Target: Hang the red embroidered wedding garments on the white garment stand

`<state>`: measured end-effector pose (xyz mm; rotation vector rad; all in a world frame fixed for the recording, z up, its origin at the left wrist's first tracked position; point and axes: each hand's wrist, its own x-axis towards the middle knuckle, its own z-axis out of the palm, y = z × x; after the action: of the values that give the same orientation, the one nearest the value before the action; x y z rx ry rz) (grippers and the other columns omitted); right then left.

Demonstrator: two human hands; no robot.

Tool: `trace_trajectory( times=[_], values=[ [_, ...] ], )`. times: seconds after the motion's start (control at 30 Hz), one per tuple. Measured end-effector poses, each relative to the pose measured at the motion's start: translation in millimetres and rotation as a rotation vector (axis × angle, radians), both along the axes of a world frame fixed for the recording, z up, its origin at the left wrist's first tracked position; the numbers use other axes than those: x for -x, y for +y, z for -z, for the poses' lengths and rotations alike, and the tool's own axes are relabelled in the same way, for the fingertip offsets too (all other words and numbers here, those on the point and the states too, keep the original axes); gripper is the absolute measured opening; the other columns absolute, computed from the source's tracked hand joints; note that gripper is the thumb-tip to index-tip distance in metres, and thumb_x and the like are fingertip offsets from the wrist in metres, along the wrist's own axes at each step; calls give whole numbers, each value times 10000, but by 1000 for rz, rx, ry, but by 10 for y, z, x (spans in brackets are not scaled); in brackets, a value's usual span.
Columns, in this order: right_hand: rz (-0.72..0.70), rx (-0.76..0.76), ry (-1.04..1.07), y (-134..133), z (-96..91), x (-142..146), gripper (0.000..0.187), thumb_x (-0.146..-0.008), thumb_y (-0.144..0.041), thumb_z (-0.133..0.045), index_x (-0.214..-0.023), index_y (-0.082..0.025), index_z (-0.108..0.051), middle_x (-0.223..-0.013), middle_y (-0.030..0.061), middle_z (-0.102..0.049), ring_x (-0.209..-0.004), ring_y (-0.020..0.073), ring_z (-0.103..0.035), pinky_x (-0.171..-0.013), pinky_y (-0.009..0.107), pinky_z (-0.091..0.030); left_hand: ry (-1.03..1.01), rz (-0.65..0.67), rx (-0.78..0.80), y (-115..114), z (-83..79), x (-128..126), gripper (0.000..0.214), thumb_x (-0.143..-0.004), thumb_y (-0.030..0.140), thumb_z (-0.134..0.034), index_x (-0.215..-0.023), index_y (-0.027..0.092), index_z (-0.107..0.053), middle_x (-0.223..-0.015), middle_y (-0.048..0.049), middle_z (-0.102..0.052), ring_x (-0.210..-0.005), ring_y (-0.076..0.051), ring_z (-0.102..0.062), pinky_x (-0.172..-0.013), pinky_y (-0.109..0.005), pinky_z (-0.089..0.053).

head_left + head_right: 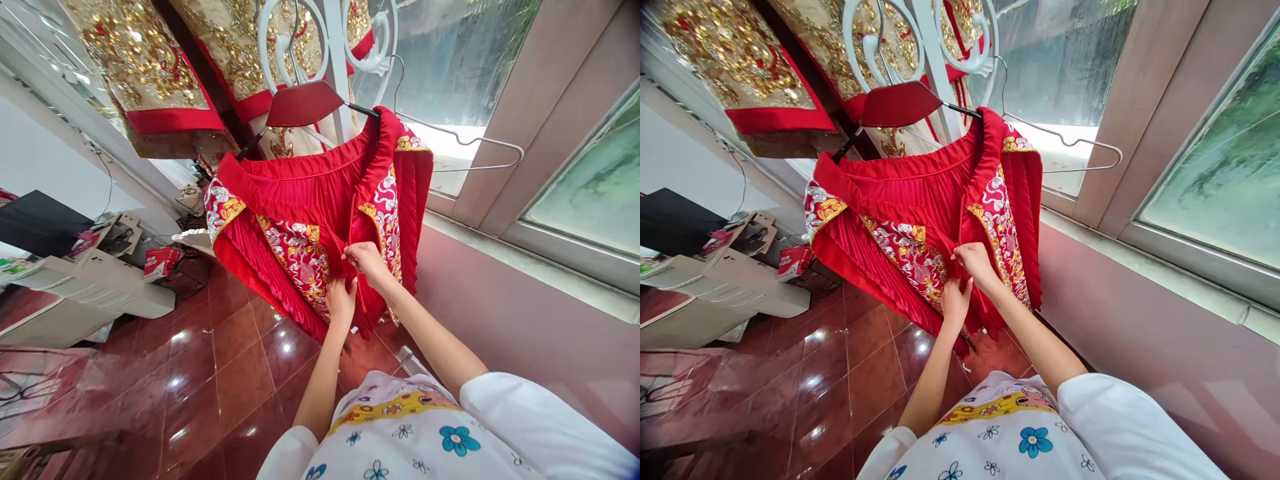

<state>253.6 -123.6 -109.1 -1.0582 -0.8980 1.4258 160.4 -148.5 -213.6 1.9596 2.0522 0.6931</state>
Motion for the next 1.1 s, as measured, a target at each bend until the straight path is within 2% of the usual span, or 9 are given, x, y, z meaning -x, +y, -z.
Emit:
trace_trajectory(
  times=[0.13, 0.3, 0.53, 0.67, 0.73, 0.83, 0.97, 1.03, 1.1],
  values=[
    [6, -1, 53, -55, 93, 69, 192, -652, -271, -539, -518, -136, -568, -345, -63, -369, -339, 37, -241, -382, 214, -140, 25, 1, -255, 152, -307, -26, 304, -825, 296, -504, -1045, 103, -588, -990, -158, -647, -976, -273, -589, -846, -351, -411],
    [7, 11, 108, -6, 53, 77, 169, -661, -234, -533, -524, -137, -554, -337, -46, -412, -314, 38, -233, -364, 215, -126, 13, 28, -189, 334, -409, -98, 255, -869, 174, -381, -867, 143, -634, -841, -127, -667, -832, -231, -622, -720, -296, -412],
    [-8, 79, 190, 192, -467, 83, 188, -708, -108, -439, -531, -127, -500, -339, -73, -355, -289, 18, -197, -341, 189, -98, -70, 6, -249, 210, -373, -78, 350, -935, 303, -342, -882, 132, -643, -816, -137, -672, -751, -220, -629, -643, -275, -376],
    [4, 20, 181, 279, -839, 96, 241, -727, -79, -419, -496, -135, -459, -333, -78, -335, -286, 13, -178, -342, 186, -96, -49, 4, -273, 249, -445, -134, 398, -944, 343, -327, -808, 131, -635, -771, -133, -670, -717, -208, -628, -628, -269, -361],
    [44, -32, 142, 302, -907, 101, 249, -722, -76, -417, -484, -143, -446, -338, -76, -337, -293, 18, -188, -350, 193, -113, -43, 15, -286, 276, -461, -174, 418, -949, 351, -308, -791, 134, -628, -779, -133, -673, -736, -210, -632, -634, -269, -361],
    [130, -177, -39, 303, -791, 80, 253, -729, -111, -439, -480, -145, -468, -355, -61, -359, -329, 41, -264, -382, 204, -187, -43, 41, -257, 278, -453, -190, 423, -950, 347, -295, -788, 138, -624, -801, -136, -678, -756, -217, -637, -636, -271, -363],
    [394, -468, -539, 253, -469, -27, 284, -794, -260, -474, -542, -147, -538, -455, -22, -455, -456, 88, -399, -495, 228, -298, -65, 36, -227, 210, -462, -105, 387, -937, 374, -328, -818, 153, -622, -770, -125, -679, -706, -221, -635, -604, -274, -343],
    [517, -515, -772, 228, -359, -67, 256, -813, -330, -486, -654, -154, -583, -557, -1, -535, -531, 114, -463, -551, 240, -332, -107, 31, -234, 161, -484, -51, 365, -931, 370, -341, -816, 168, -622, -779, -116, -681, -705, -215, -632, -597, -270, -335],
    [518, -514, -939, 225, -297, -65, 217, -811, -358, -515, -832, -163, -608, -676, 23, -606, -604, 145, -524, -585, 252, -356, -159, 19, -233, 107, -503, -10, 335, -925, 334, -355, -793, 178, -620, -787, -109, -684, -711, -207, -627, -600, -267, -334]
  ],
)
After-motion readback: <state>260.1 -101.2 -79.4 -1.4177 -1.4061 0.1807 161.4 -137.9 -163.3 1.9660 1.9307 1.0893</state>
